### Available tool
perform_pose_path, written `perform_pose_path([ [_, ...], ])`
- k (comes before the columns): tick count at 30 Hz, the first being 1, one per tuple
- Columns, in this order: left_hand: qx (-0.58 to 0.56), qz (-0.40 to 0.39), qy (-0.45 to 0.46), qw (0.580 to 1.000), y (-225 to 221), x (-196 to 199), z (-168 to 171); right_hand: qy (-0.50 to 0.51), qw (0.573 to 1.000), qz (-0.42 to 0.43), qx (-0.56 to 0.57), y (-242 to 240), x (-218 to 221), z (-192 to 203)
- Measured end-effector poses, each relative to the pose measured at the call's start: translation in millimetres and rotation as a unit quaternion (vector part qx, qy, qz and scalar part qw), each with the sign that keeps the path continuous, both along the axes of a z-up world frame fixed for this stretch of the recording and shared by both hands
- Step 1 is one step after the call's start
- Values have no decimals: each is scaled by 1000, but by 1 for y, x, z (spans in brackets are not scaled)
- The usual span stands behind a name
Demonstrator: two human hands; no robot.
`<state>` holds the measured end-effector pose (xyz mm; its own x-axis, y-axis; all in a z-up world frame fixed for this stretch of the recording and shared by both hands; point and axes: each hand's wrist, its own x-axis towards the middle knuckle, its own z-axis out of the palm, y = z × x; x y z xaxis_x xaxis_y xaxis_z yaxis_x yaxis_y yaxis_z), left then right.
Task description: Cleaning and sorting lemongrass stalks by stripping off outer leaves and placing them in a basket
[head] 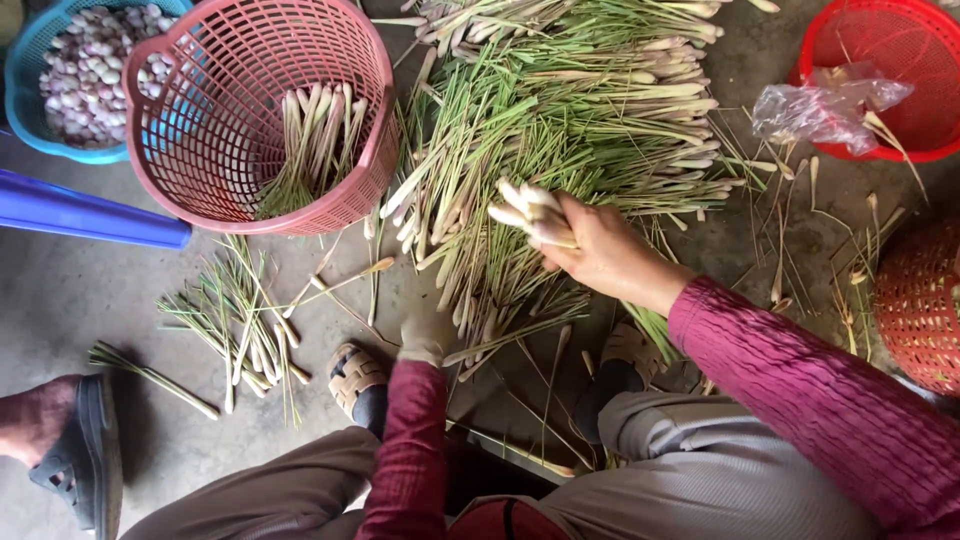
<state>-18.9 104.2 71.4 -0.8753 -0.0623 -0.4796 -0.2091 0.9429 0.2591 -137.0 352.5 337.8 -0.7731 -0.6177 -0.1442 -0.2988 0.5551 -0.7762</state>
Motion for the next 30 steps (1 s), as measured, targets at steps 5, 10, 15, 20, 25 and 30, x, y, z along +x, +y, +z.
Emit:
perform_pose_path([
  [5, 8, 29, -176, 984, 9, 28, -15, -238, 962, -67, -112, -8, 5, 21],
  [10, 9, -2, -175, 985, 18, 45, -35, -77, 992, 22, 94, -6, 16, 15],
  [15, -30, 3, -148, 988, 33, 47, -73, -42, 995, 34, 89, 0, 11, 1],
  [20, 46, -74, 24, 996, 48, -28, 135, -41, 989, 83, 119, -8, 30, 24],
  [25, 488, 80, 211, 843, 31, -31, 172, -109, 984, 56, 126, -9, 18, 16],
  [30, 404, 151, 80, 899, 70, -21, 81, 72, 954, 81, 279, 13, 2, -26],
])
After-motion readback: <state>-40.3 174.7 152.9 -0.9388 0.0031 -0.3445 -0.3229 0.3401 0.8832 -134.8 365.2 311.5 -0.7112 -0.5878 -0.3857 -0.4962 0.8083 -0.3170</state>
